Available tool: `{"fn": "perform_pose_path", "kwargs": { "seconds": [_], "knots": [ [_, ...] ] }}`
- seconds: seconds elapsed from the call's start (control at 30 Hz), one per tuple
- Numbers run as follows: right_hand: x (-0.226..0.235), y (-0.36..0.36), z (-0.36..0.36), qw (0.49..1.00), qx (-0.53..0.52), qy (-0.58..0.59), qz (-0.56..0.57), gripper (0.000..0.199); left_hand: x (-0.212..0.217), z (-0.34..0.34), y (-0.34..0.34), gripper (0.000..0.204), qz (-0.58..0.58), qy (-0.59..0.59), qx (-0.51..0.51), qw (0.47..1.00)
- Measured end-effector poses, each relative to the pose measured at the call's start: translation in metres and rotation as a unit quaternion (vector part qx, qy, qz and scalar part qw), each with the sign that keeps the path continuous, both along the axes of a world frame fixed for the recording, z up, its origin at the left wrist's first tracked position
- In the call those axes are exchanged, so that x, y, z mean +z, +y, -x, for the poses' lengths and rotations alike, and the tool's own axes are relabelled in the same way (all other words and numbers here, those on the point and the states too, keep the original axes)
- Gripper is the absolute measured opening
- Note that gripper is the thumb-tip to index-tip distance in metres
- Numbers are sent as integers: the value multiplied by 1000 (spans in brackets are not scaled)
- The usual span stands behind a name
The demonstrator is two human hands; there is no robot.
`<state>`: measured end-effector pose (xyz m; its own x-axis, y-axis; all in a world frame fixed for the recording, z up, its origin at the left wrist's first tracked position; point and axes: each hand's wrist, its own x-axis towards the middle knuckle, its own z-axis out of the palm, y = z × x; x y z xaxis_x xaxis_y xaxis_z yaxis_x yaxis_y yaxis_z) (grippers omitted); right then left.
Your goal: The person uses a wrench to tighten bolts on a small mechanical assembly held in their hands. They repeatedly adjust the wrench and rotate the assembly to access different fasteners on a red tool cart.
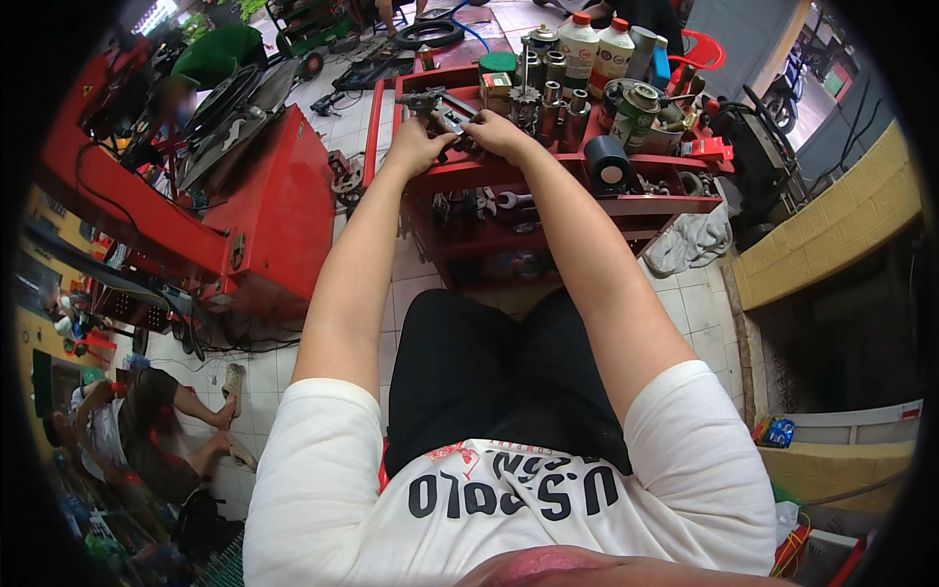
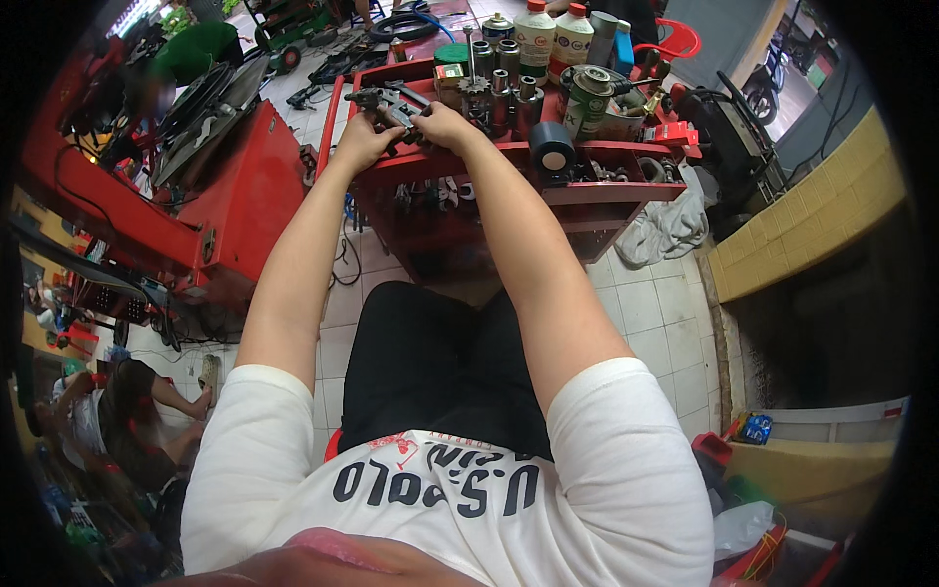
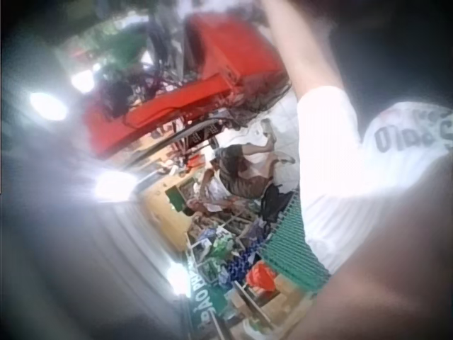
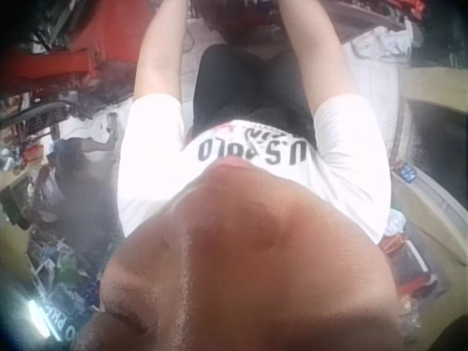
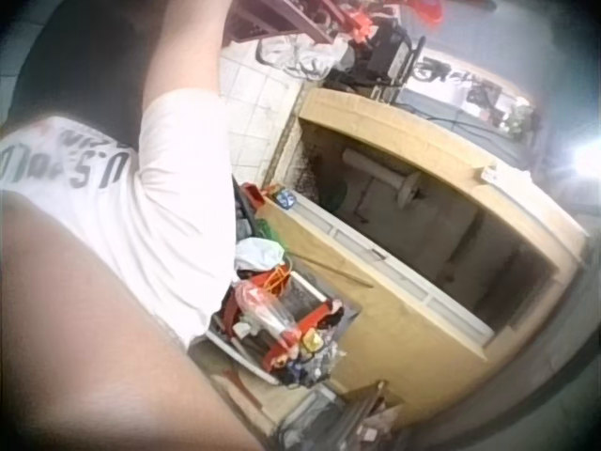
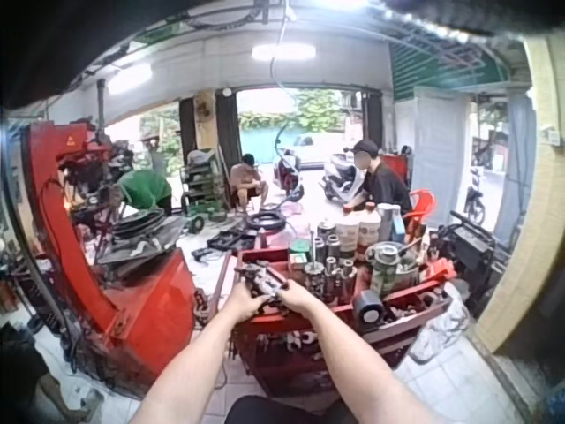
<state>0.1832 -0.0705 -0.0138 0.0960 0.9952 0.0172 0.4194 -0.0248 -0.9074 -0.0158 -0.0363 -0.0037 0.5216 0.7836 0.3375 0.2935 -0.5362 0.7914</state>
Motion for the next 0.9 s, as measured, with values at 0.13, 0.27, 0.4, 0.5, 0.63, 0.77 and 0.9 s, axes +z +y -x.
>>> {"fn": "perform_pose_path", "kwargs": {
  "seconds": [0.13, 0.27, 0.4, 0.5, 0.63, 0.77, 0.9],
  "knots": [
    [1, -9, 11, 999, 18, -27, -16, 45, -1, 7, -2, 22, 19, -3, 8, 1000],
    [1, -10, 0, 999, 27, -20, -30, 44, 1, -2, -6, 21, -49, 21, 12, 998],
    [8, -8, 6, 1000, -13, 1, 24, 44, 1, 3, -8, 16, -28, 26, 24, 999],
    [-10, 5, -4, 998, -3, -58, 1, 38, 6, -2, -9, 15, 0, 13, 3, 1000],
    [-7, -3, 7, 996, 35, -58, -62, 42, 0, 6, -5, 17, -32, 17, 23, 999],
    [1, -7, 2, 1000, -8, 0, -7, 43, -4, 3, -1, 21, 7, -24, 14, 1000],
    [3, -6, 1, 999, -27, -28, 18, 39, -5, 0, -2, 19, 0, -46, 2, 999]
  ]
}}
